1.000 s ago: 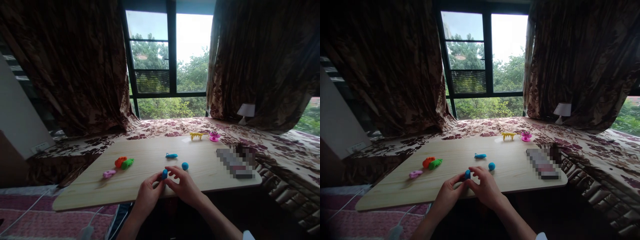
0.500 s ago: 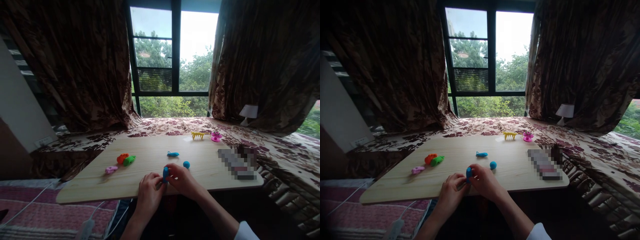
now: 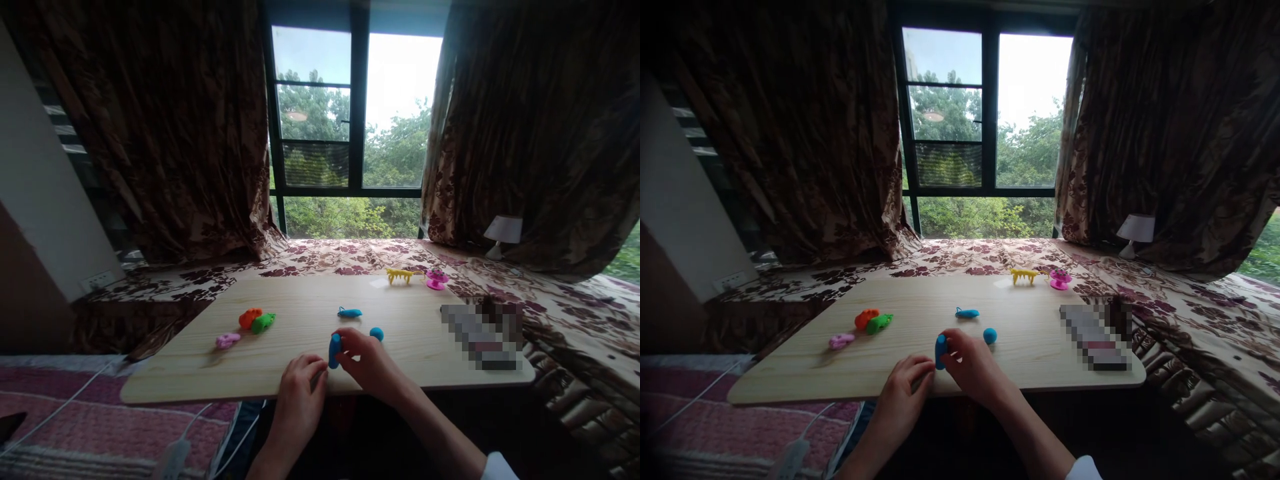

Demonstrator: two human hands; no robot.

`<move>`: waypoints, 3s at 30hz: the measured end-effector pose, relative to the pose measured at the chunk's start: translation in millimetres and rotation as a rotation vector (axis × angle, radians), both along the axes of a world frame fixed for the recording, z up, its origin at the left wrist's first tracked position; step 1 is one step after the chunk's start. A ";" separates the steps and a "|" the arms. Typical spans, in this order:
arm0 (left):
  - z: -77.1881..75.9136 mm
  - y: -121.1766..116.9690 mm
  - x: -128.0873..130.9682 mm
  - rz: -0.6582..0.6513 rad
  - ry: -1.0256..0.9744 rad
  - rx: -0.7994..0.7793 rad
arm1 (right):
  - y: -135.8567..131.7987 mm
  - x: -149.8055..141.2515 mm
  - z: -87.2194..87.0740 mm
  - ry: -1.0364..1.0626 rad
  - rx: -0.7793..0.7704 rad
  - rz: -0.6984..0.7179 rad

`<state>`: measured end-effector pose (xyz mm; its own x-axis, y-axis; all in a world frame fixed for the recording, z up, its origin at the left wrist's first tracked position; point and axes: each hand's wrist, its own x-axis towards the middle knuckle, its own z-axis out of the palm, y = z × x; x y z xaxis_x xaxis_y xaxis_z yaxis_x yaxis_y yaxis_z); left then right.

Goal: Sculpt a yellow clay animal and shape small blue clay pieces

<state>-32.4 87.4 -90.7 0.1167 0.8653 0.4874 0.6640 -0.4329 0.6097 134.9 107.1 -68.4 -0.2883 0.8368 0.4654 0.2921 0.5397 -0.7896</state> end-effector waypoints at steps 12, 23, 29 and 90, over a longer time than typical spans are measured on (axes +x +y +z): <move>4.6 -6.6 7.6 -0.014 -0.117 -0.026 | -12.4 -4.7 3.0 -0.007 0.020 -0.008; 19.2 -16.7 8.9 -0.190 -0.312 -0.176 | -23.4 10.3 36.1 -0.121 0.187 0.007; 27.1 -16.8 4.9 -0.067 -0.355 -0.222 | -20.6 17.4 35.1 -0.182 0.229 -0.016; 3.0 -6.8 -1.8 -0.071 0.111 0.043 | 0.1 14.1 11.0 -0.315 0.047 -0.112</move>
